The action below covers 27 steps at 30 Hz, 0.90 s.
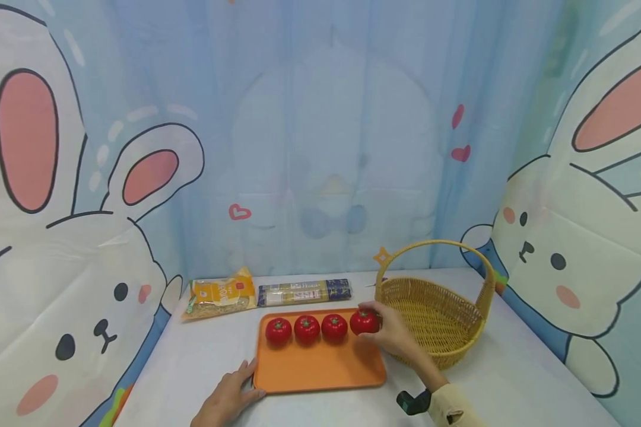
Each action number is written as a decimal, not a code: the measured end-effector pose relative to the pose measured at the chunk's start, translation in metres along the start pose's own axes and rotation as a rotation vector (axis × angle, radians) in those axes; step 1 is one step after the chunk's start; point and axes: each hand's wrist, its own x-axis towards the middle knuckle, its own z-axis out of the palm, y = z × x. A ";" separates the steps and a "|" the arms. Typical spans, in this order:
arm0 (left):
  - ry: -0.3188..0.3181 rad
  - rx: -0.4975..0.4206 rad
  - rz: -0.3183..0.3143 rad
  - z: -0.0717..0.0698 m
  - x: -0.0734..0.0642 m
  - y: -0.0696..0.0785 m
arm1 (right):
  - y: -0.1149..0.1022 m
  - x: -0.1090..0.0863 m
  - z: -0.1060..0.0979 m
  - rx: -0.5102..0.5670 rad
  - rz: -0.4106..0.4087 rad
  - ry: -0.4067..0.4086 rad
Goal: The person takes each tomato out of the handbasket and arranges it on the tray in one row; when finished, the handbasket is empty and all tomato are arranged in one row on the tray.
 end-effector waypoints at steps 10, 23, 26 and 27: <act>-0.007 0.003 -0.038 -0.001 0.000 0.000 | -0.004 0.004 0.024 -0.080 -0.066 0.044; -0.013 0.000 -0.019 0.000 0.000 -0.002 | 0.012 0.010 0.063 -0.246 -0.069 0.137; -0.011 -0.003 -0.015 0.001 0.000 -0.001 | 0.014 0.012 0.067 -0.279 -0.059 0.144; -0.012 -0.005 -0.017 0.002 0.001 -0.001 | 0.014 0.012 0.068 -0.286 -0.058 0.151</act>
